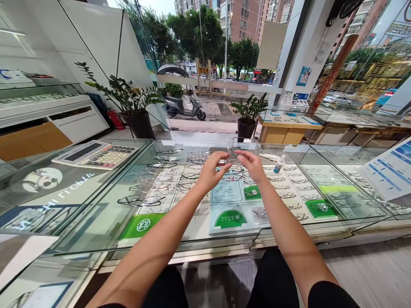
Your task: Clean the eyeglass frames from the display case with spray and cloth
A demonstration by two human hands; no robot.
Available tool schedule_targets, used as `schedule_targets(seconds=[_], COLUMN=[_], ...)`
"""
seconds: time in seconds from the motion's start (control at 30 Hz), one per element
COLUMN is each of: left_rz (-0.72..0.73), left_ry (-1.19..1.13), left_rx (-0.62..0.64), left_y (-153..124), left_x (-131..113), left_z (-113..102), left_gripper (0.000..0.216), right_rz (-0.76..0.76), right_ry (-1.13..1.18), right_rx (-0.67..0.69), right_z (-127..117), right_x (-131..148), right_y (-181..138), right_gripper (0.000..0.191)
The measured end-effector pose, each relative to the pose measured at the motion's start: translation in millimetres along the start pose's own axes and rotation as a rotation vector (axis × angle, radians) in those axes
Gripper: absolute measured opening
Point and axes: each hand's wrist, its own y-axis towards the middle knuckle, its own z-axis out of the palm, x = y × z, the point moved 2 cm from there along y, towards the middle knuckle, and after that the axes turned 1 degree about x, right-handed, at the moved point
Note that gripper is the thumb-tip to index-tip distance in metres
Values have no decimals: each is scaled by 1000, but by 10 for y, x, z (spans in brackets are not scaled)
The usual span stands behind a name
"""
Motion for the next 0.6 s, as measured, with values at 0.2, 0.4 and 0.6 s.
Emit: schedule_targets(seconds=[0.2, 0.4, 0.6], left_rz=[-33, -19, -38], left_ry=[-147, -164, -68], left_rx=[-54, -26, -8], left_y=[-22, -34, -7], left_x=[58, 20, 38], left_z=[66, 98, 77], left_gripper=[51, 55, 53], right_rz=[-43, -95, -153], right_ry=[-65, -120, -82], right_rx=[47, 27, -5], right_z=[176, 143, 126], right_x=[-140, -125, -93], right_y=[-11, 6, 18], right_gripper=[53, 51, 41])
